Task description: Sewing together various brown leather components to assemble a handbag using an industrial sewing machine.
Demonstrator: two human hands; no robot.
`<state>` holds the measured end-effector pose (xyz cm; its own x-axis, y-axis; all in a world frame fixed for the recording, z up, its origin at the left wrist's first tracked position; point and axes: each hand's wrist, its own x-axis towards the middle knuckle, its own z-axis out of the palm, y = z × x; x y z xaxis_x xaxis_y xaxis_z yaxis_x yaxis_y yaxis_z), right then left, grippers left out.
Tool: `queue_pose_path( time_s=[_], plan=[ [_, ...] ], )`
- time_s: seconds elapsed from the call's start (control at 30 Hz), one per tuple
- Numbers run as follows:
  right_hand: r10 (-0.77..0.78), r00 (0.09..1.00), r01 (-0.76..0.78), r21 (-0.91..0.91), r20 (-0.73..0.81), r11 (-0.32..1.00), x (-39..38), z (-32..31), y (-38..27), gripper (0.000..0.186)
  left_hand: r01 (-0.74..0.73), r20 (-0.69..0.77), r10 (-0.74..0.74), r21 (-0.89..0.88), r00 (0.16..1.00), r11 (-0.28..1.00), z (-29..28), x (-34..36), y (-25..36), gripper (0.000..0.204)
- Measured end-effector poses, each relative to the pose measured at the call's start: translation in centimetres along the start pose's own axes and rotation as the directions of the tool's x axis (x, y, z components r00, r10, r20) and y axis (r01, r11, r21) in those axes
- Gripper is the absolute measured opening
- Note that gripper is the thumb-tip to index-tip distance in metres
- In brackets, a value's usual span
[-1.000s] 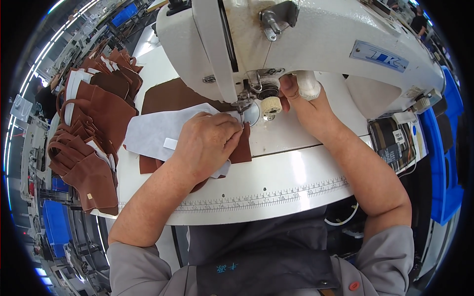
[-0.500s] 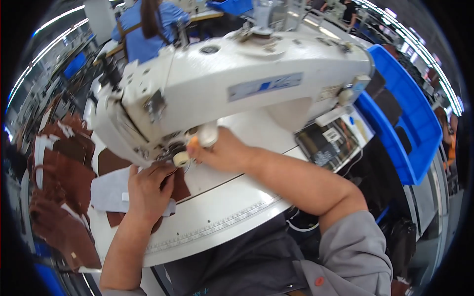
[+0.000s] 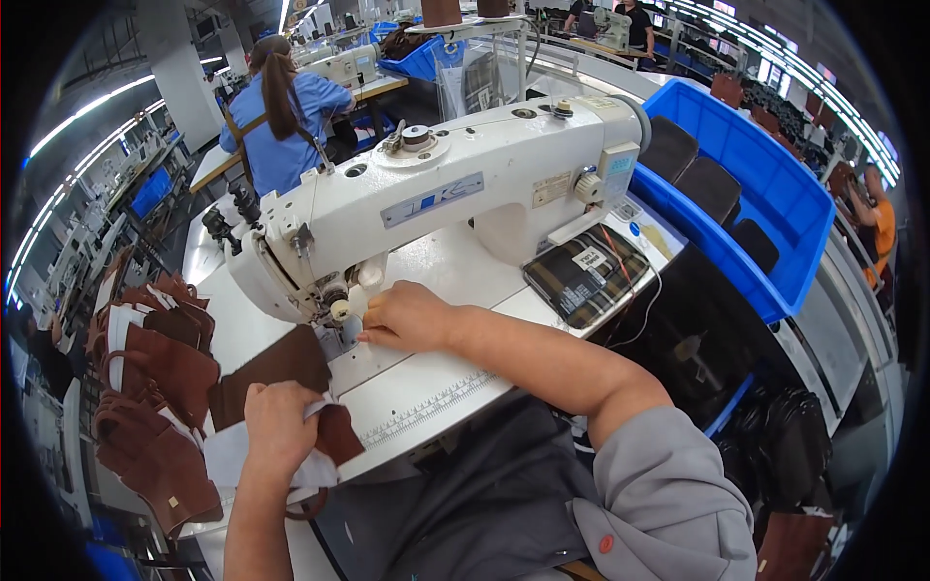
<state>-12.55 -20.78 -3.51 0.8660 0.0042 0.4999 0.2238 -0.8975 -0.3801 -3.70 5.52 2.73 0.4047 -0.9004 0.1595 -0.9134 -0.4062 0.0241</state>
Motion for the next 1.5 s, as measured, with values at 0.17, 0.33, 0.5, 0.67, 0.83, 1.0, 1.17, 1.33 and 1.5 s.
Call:
queue_pose_path(
  time_s=[0.17, 0.33, 0.5, 0.67, 0.83, 1.0, 1.17, 1.33, 1.5],
  plan=[
    [-0.138, 0.99, 0.133, 0.132, 0.032, 0.982, -2.9, -1.2, -5.8, 0.03, -0.003, 0.059, 0.004, -0.011, 0.998, 1.0, -7.1, -3.2, 0.1, 0.01],
    [-0.146, 0.989, 0.113, 0.538, 0.018, 0.835, -7.8, -0.5, -12.6, 0.05, 0.0, -0.137, -0.002, -0.016, 0.991, 1.0, -14.9, -6.8, 0.8, 0.015],
    [-0.159, 0.981, 0.057, 0.62, 0.11, 0.783, -10.1, -1.5, -15.5, 0.065, 0.156, -0.037, -0.204, -0.513, 0.978, 0.844, -17.8, -10.9, 0.5, 0.02],
    [-0.003, 0.998, -0.044, 0.763, 0.061, 0.645, -12.3, -2.6, -15.9, 0.046, -0.005, -0.237, -0.267, -0.755, 0.934, 0.655, -14.2, -13.3, 0.6, 0.016],
    [0.285, 0.953, -0.138, 0.689, -0.103, 0.711, -14.2, -6.5, -16.0, 0.021, 0.074, -0.008, -0.119, -0.741, 0.993, 0.668, -12.9, -12.5, 2.3, 0.011],
    [0.232, 0.936, -0.12, 0.379, -0.265, 0.917, -14.4, -9.9, -17.4, 0.027, -0.242, -0.422, -0.069, -0.638, 0.904, 0.731, -5.4, -12.4, 5.3, 0.067],
    [0.125, 0.983, -0.088, 0.255, -0.132, 0.963, -13.5, -11.1, -17.7, 0.021, 0.089, 0.0, -0.306, -0.956, 0.952, 0.279, -1.1, -13.9, 5.8, 0.052],
    [0.356, 0.928, -0.191, 0.961, 0.111, 0.198, -15.7, -8.9, -12.3, 0.041, 0.05, 0.016, -0.395, -0.996, 0.918, 0.075, 1.5, -12.7, 4.8, 0.032],
    [0.474, 0.831, -0.243, 0.956, 0.292, -0.163, -19.3, -0.8, -10.5, 0.069, -0.059, 0.025, -0.582, -0.99, 0.813, -0.125, 5.6, -15.6, 3.0, 0.03]
  ],
)
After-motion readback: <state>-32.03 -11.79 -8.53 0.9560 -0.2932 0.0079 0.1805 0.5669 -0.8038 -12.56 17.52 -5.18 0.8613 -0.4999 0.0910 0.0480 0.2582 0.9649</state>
